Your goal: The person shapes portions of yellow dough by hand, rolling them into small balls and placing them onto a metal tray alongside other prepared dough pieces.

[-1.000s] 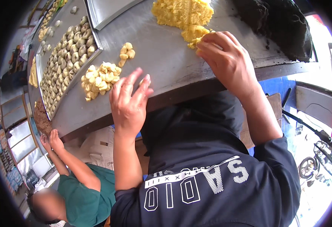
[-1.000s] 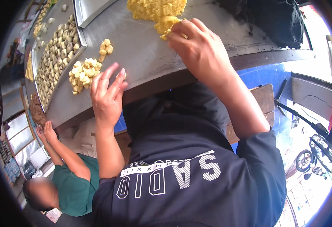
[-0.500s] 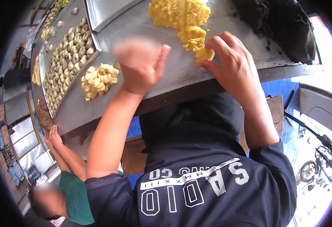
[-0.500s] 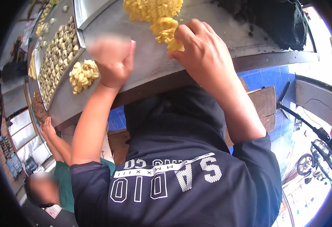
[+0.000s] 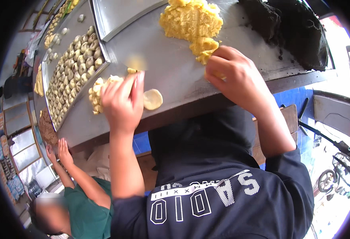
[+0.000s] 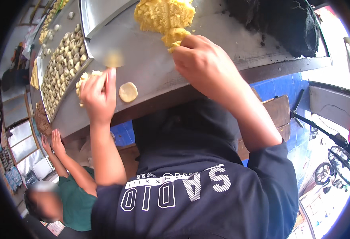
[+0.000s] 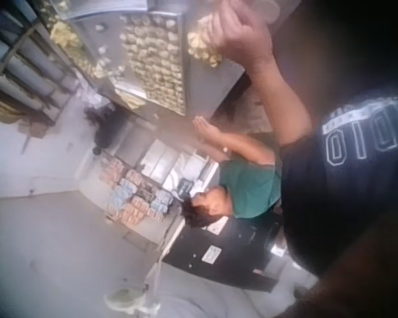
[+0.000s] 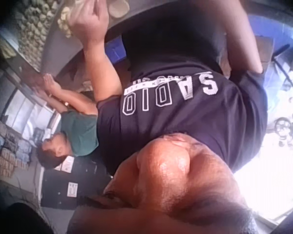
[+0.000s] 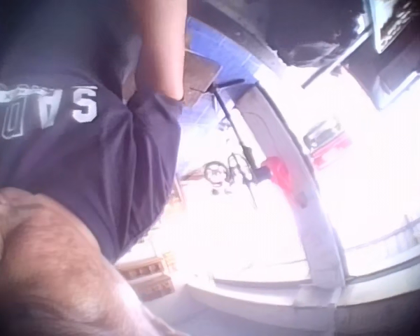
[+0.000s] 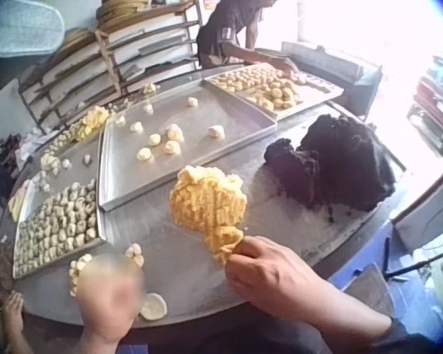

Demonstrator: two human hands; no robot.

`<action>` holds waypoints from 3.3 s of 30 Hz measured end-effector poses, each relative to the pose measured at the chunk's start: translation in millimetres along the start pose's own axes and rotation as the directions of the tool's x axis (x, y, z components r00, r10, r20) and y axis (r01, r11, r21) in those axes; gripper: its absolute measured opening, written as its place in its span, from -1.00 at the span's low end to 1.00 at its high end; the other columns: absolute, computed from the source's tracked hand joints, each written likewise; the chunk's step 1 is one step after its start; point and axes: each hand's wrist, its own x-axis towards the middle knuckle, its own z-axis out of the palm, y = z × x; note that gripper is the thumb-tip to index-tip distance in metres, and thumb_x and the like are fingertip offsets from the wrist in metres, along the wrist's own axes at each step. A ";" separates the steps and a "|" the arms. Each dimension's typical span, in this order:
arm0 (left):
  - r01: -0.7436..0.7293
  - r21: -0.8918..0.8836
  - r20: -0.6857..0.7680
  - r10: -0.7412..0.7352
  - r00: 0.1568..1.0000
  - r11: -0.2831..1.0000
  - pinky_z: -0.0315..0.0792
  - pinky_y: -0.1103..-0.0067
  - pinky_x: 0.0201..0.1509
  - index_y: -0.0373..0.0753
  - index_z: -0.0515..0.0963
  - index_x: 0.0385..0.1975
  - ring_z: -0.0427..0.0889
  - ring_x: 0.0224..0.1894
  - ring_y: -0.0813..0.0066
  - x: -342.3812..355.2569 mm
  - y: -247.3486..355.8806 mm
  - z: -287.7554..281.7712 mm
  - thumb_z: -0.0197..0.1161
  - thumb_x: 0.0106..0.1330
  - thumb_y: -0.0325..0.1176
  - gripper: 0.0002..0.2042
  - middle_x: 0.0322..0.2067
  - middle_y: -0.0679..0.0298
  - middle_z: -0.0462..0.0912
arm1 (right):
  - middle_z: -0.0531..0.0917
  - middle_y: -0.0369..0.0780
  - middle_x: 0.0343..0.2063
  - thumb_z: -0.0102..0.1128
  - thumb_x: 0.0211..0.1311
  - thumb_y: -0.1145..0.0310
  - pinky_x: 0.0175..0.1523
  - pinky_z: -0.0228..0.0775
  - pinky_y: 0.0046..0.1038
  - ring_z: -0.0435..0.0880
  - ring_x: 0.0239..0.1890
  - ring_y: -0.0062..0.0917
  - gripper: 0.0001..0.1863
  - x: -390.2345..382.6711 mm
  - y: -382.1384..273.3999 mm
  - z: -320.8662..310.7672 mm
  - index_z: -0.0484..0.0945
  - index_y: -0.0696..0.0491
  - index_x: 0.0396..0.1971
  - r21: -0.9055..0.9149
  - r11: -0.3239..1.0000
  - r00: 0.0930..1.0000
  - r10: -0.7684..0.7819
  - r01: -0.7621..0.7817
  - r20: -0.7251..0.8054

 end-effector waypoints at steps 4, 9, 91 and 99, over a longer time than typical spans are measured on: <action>0.107 0.297 0.094 -0.140 0.986 0.949 0.44 0.26 0.07 -0.12 0.93 -0.03 0.69 -0.10 0.31 -69.5 15.7 -10.9 0.59 0.48 -0.16 -0.77 -0.19 0.34 0.73 | 0.78 -0.14 -0.02 0.63 0.18 0.51 0.20 0.68 -0.15 0.80 0.08 -0.15 -0.63 -21.0 -4.8 -6.8 0.82 0.12 0.02 -0.021 0.997 0.978 0.063 -0.068 -0.200; 0.376 -0.209 0.112 -0.359 0.926 0.903 0.56 0.15 0.28 -0.32 0.69 -0.04 0.71 0.06 -0.02 -67.6 24.1 3.5 0.41 0.60 -0.47 -0.91 -0.04 0.06 0.69 | 0.78 -0.15 0.05 0.36 0.28 0.53 0.22 0.70 -0.17 0.77 0.08 -0.18 -0.64 -14.5 -31.2 -0.8 0.82 0.10 0.07 0.153 0.986 0.990 -0.049 0.069 -0.131; 0.445 -0.859 0.404 -0.196 0.893 0.254 0.54 0.53 -0.20 -0.25 0.53 -0.42 0.46 -0.29 0.57 -30.3 18.8 17.8 0.73 0.39 -0.37 -0.62 -0.36 0.29 0.51 | 0.80 -0.21 -0.07 0.30 0.29 0.55 0.15 0.68 -0.12 0.80 0.06 -0.15 -0.74 44.2 -4.7 5.4 0.82 0.07 -0.08 -0.059 0.995 0.994 -0.088 0.084 -0.060; 0.374 -0.903 0.322 -0.244 0.915 0.211 0.47 0.63 -0.38 -0.27 0.56 -0.42 0.59 -0.47 0.61 -38.2 13.9 26.9 0.47 0.63 0.02 -0.51 -0.35 0.15 0.74 | 0.76 -0.14 0.00 0.47 0.27 0.45 0.21 0.70 -0.18 0.74 0.09 -0.15 -0.66 21.3 -9.8 16.0 0.80 0.12 0.05 0.040 0.997 0.990 -0.054 0.059 -0.132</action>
